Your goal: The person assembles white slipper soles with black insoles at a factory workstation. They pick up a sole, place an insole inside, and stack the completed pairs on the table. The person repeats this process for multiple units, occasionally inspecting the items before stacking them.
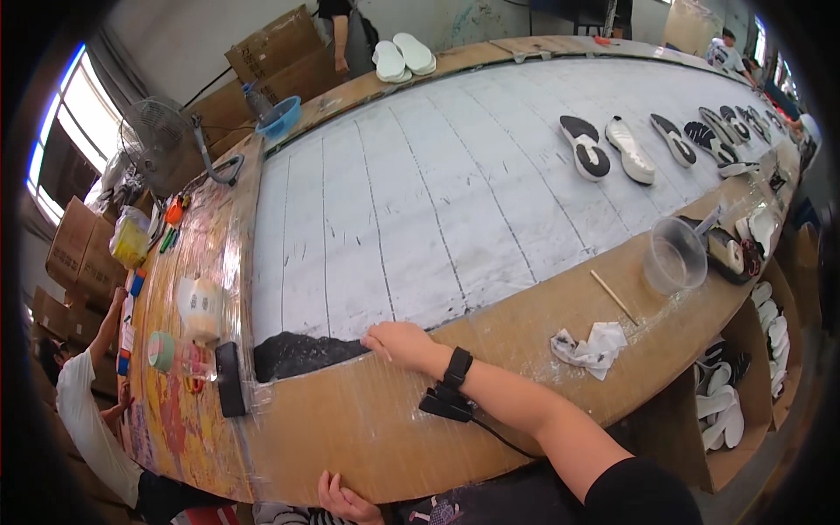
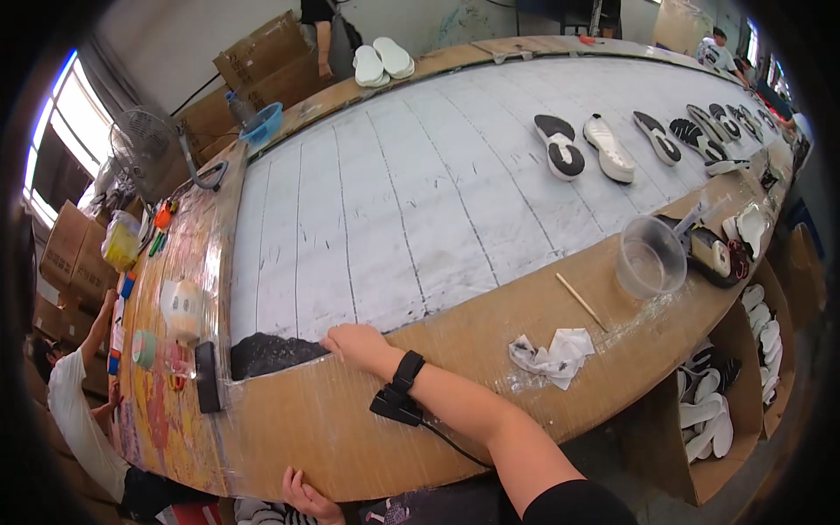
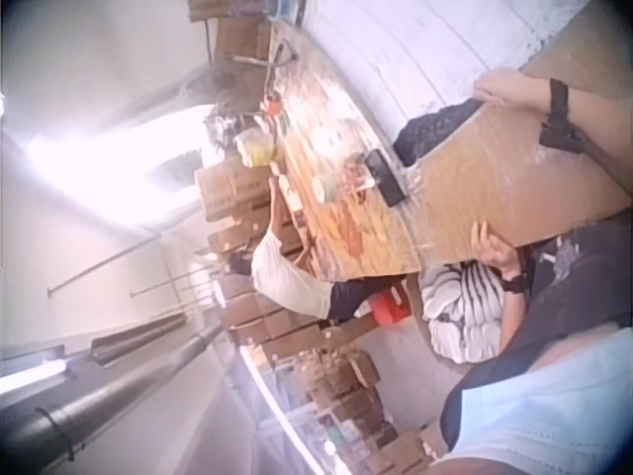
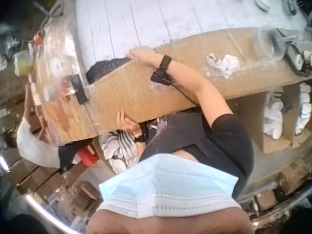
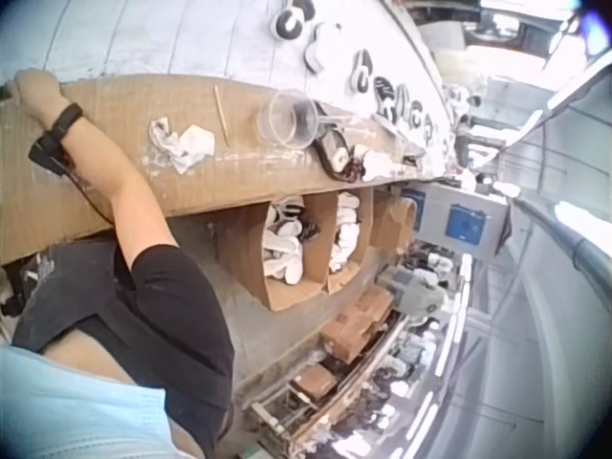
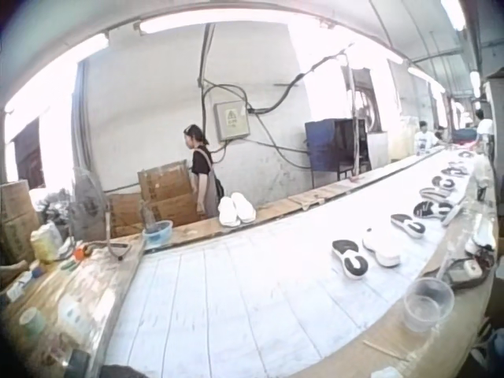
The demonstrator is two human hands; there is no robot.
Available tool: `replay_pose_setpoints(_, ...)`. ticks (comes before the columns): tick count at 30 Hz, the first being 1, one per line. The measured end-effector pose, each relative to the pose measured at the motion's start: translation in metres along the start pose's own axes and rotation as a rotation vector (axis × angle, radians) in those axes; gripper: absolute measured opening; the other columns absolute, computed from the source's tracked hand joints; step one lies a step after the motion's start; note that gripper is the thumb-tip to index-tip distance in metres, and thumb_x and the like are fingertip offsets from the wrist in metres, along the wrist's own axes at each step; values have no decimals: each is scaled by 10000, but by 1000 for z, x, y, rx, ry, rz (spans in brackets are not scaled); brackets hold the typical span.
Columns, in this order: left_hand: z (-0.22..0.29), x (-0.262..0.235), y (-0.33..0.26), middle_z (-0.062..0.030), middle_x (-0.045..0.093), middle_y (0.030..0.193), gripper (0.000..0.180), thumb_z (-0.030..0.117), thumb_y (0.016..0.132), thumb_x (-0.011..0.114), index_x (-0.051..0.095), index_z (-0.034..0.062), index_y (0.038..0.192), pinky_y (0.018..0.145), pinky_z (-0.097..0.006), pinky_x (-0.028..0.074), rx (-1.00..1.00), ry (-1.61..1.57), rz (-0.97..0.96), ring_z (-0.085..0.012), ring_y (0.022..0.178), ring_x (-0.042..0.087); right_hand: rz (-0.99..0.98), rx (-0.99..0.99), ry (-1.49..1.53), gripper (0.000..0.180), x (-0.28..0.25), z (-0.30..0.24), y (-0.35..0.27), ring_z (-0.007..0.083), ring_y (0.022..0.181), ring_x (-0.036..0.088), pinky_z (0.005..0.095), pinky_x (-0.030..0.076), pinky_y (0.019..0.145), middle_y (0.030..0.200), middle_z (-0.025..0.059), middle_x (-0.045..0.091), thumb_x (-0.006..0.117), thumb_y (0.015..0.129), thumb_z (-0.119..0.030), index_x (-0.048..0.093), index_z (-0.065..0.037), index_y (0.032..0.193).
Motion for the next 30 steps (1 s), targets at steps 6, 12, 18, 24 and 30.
replay_pose_setpoints(6, 19, -10, 17, -209, 571, 1024, 338, 241, 904, 394, 596, -25, 957, 830, -429, 412, 15, -32, 62, -364, 936, 535, -18, -46, -42, 319, 2, 4, -1, 348, 735, 560, 439, 434, 625, 762, 160, 589, 422, 885, -322, 554, -47, 791)
replay_pose_setpoints(12, 12, -11, 14, -168, 584, 1011, 291, 222, 871, 421, 606, 4, 923, 827, -417, 407, 18, -25, 129, -337, 937, 540, -48, -75, -45, 310, 0, 4, -1, 350, 741, 552, 435, 427, 629, 768, 157, 583, 421, 888, -319, 541, -45, 806)
replay_pose_setpoints(18, 7, -16, 13, -147, 590, 1016, 278, 208, 862, 426, 616, 10, 902, 824, -413, 406, 8, -11, 116, -324, 945, 542, -134, -37, -41, 366, -6, -7, 1, 342, 732, 551, 415, 426, 622, 745, 152, 584, 461, 862, -372, 570, -45, 737)
replay_pose_setpoints(24, 16, -15, 16, -145, 594, 1011, 266, 181, 861, 418, 624, 17, 898, 825, -405, 411, 4, 11, 149, -321, 930, 550, -171, -5, -24, 349, -11, -1, -3, 299, 759, 582, 371, 448, 663, 768, 124, 616, 520, 828, -396, 630, -65, 832)
replay_pose_setpoints(30, 17, -18, 16, -148, 594, 1049, 272, 197, 869, 430, 623, 56, 998, 870, -403, 407, 62, -28, 64, -321, 945, 556, -148, -38, 5, 306, 15, 17, 2, 297, 776, 584, 381, 458, 667, 829, 129, 610, 564, 767, -353, 601, -62, 854)
Point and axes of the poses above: each hand's wrist, its own y-axis towards the middle knuckle, its own x-axis out of the palm, z = x × y, the point moved 3 cm from there along y, towards the middle knuckle
